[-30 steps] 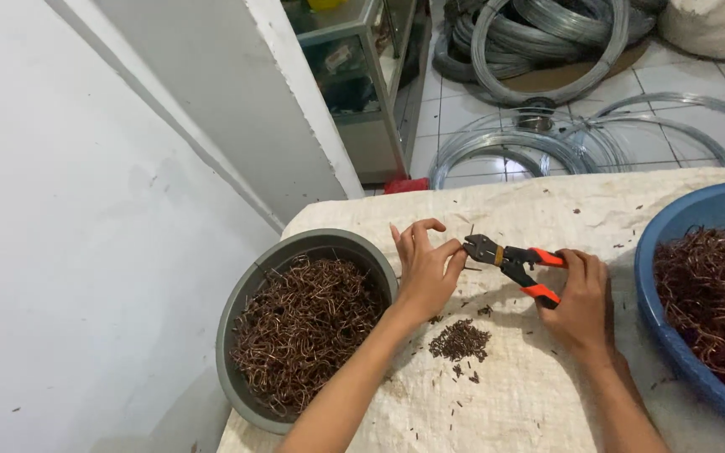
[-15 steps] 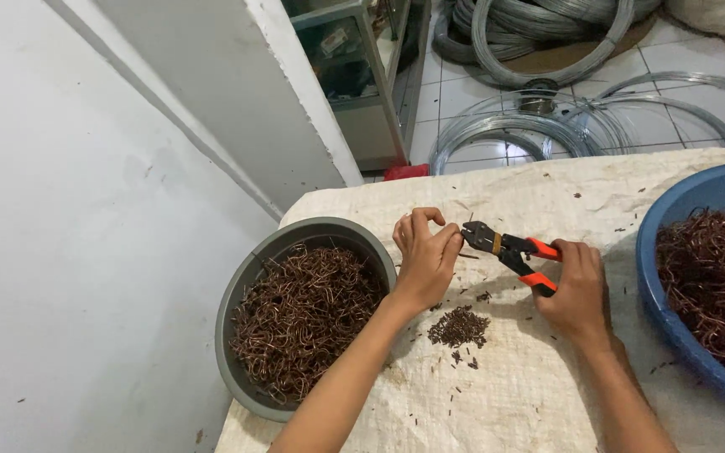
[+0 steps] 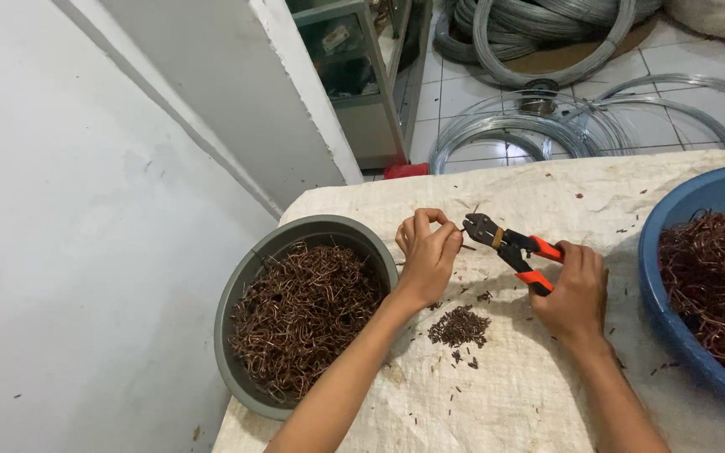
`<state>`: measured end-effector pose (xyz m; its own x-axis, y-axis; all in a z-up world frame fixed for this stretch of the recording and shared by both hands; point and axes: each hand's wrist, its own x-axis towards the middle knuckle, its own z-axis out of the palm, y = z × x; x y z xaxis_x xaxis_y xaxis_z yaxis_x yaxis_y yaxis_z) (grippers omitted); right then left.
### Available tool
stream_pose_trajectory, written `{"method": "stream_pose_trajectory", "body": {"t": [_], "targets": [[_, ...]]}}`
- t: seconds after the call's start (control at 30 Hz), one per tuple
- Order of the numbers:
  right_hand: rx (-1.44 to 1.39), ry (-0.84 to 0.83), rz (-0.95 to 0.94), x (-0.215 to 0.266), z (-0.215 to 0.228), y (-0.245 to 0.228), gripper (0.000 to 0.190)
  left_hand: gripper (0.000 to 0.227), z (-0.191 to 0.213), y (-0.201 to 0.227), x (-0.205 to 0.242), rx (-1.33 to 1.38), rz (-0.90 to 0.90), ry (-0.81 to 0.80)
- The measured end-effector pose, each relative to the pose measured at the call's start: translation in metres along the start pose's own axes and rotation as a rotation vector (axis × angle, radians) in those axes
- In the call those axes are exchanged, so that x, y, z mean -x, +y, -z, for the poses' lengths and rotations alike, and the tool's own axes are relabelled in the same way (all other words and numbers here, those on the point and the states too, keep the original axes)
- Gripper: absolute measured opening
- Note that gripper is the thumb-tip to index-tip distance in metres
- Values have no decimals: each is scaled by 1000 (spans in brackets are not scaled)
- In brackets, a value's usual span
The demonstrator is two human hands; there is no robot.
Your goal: Trimming small dried stems using side cutters and sorting them into bowls
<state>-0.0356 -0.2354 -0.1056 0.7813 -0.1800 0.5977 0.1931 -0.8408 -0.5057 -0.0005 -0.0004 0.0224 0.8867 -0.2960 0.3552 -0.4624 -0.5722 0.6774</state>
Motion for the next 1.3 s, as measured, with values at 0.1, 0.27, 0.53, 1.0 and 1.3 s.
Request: {"method": "stream_pose_trajectory", "body": {"t": [0.1,0.27,0.53,1.0,1.3], "targets": [[-72,-39,-3,-5,3,-6,78,37,1,1,1,-20,9,-6],[-98,-50,41,-5,8,-6,85,33,-3,-6,1,-154,-54,23],[2,-20,84,1,-9,17,75,32,14,26,3,-194,-118,108],[-12,-145,5,-1,1,5,62,36,8,17,3,-218,-145,134],[52,-154,-41,9,-5,12,53,36,2,8,4,-191,-95,135]]}}
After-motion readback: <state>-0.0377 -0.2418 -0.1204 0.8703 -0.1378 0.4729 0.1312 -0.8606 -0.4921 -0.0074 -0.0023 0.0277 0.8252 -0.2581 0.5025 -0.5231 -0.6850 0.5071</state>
